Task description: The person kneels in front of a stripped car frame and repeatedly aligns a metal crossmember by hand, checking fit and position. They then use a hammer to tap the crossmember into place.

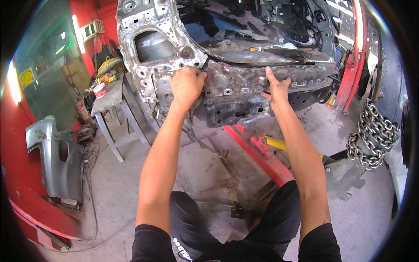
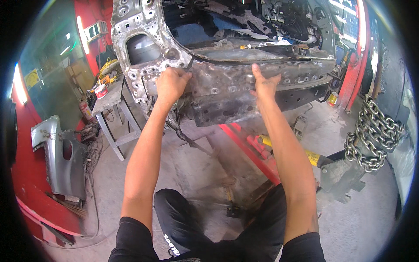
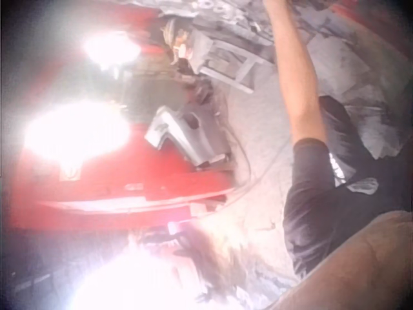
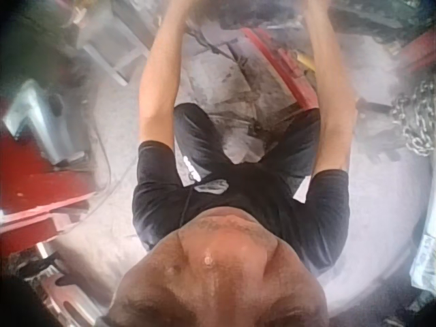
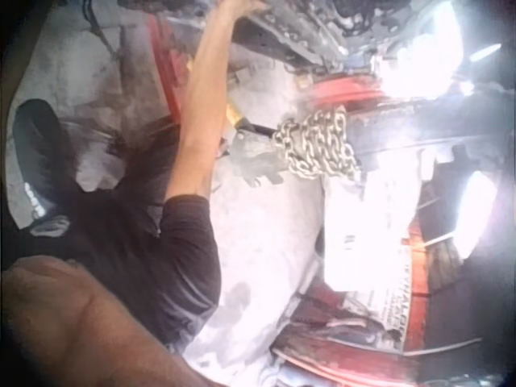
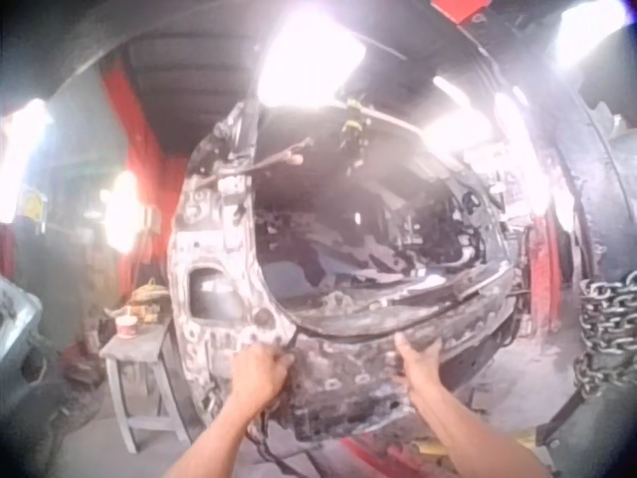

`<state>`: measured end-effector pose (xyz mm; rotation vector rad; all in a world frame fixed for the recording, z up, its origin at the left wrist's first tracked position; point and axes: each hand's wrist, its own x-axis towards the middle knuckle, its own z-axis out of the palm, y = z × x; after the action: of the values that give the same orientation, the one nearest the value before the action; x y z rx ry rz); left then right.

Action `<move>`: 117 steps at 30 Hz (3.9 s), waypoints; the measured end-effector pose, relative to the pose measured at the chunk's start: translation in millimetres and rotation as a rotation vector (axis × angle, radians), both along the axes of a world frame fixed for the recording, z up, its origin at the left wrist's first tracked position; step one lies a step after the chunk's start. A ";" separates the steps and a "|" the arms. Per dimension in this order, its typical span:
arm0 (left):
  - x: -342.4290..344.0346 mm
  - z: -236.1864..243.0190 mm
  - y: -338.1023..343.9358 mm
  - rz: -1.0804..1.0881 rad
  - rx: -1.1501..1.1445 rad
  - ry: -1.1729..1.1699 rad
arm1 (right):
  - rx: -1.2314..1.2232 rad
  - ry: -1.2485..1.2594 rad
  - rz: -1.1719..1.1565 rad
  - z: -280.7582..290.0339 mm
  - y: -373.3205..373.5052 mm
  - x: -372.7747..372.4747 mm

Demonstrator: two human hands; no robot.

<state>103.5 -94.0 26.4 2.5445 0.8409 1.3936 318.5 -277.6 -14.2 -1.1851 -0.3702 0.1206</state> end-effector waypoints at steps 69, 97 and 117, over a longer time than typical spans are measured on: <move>5.9 -10.7 9.3 0.021 0.005 -0.291 | 0.470 0.080 0.184 -59.9 -17.4 61.9; 5.9 -16.9 16.4 -0.086 -0.038 -0.325 | 0.352 0.062 0.198 -59.2 -25.9 65.0; -2.5 -12.7 -5.8 -0.159 -0.093 -0.178 | 0.572 0.187 0.306 -91.9 -48.7 65.2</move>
<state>101.0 -99.9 13.7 2.3207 0.6433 1.4674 383.7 -326.4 -106.1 -0.5415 -0.3852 0.3634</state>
